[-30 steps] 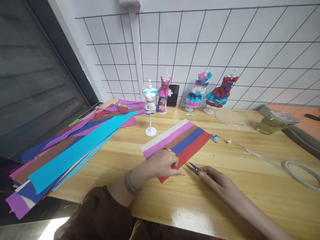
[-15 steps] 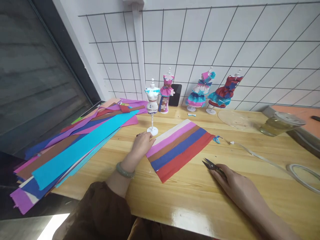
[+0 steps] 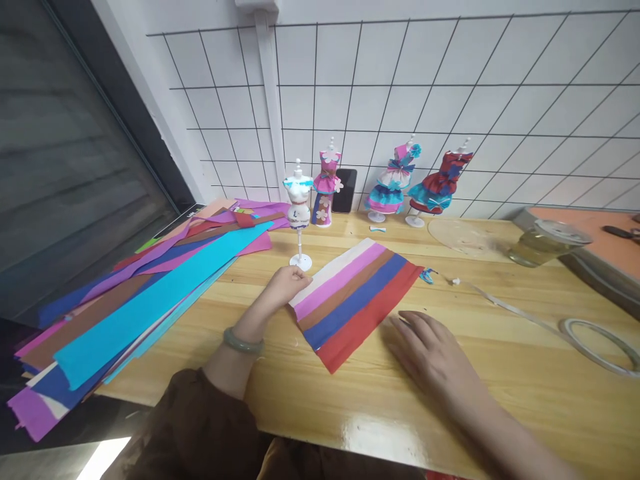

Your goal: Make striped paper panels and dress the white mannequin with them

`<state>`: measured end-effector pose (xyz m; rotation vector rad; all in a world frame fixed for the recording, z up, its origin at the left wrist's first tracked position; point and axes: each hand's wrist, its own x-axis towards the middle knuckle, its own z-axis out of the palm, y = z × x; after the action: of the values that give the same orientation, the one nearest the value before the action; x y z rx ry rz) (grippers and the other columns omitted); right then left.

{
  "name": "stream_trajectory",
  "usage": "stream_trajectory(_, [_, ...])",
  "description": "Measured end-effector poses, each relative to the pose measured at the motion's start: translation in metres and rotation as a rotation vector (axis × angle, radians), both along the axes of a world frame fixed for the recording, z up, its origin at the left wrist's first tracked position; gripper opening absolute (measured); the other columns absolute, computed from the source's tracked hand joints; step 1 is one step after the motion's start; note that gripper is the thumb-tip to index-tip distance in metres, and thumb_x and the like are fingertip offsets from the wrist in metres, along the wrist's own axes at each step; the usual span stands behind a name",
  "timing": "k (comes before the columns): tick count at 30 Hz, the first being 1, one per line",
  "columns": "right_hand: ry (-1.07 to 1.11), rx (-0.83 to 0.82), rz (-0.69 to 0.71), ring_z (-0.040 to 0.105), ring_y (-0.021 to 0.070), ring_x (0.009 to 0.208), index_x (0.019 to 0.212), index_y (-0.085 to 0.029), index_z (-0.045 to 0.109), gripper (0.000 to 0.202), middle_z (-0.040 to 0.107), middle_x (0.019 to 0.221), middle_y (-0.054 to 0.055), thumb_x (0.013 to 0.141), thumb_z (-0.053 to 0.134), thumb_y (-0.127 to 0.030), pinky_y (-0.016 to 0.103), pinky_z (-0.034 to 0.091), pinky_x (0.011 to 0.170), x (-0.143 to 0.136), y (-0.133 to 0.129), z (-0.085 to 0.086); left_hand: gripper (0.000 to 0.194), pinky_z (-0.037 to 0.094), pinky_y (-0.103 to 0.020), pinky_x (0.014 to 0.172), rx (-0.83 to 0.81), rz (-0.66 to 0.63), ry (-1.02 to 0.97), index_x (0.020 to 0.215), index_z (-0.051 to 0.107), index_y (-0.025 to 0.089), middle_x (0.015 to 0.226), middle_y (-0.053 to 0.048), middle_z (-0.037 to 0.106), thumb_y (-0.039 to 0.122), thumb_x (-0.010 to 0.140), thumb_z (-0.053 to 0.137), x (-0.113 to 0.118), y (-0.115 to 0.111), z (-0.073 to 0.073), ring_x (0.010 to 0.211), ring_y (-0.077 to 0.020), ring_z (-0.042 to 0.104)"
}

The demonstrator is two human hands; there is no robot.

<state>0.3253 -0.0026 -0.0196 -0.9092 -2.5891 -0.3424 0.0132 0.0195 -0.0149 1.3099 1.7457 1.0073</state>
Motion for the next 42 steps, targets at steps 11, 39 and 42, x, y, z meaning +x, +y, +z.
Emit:
stream_trajectory(11, [0.047, -0.043, 0.072, 0.047, 0.0308, 0.107, 0.128, -0.003, 0.039, 0.056, 0.054, 0.117, 0.022, 0.084, 0.047, -0.038, 0.047, 0.04, 0.087, -0.061, -0.019, 0.006, 0.023, 0.046, -0.023, 0.055, -0.117, -0.017, -0.823, 0.078, 0.06, 0.01, 0.072, -0.005, 0.065, 0.023, 0.061, 0.071, 0.007, -0.007, 0.023, 0.062, -0.0134, 0.059])
stream_trajectory(39, [0.667, -1.019, -0.216, 0.063, 0.022, 0.082, 0.082, -0.017, 0.066, 0.031, 0.069, 0.084, 0.007, 0.078, 0.051, -0.044, 0.032, 0.05, 0.07, -0.004, -0.001, 0.016, 0.037, 0.042, -0.019, 0.047, -0.229, -0.375, -0.593, 0.104, 0.054, 0.015, 0.074, -0.005, 0.062, 0.034, 0.073, 0.061, 0.017, -0.016, 0.02, 0.056, -0.0102, 0.058])
stream_trajectory(42, [0.794, -1.144, -0.306, 0.058, 0.0168, 0.059, 0.061, -0.018, 0.058, 0.038, 0.059, 0.055, 0.0, 0.075, 0.053, -0.053, 0.027, 0.046, 0.053, -0.005, 0.002, 0.022, 0.046, 0.045, -0.022, 0.049, -0.14, -0.466, -0.538, 0.112, 0.051, 0.015, 0.079, -0.007, 0.063, 0.033, 0.071, 0.063, 0.024, -0.016, 0.017, 0.061, -0.0131, 0.059])
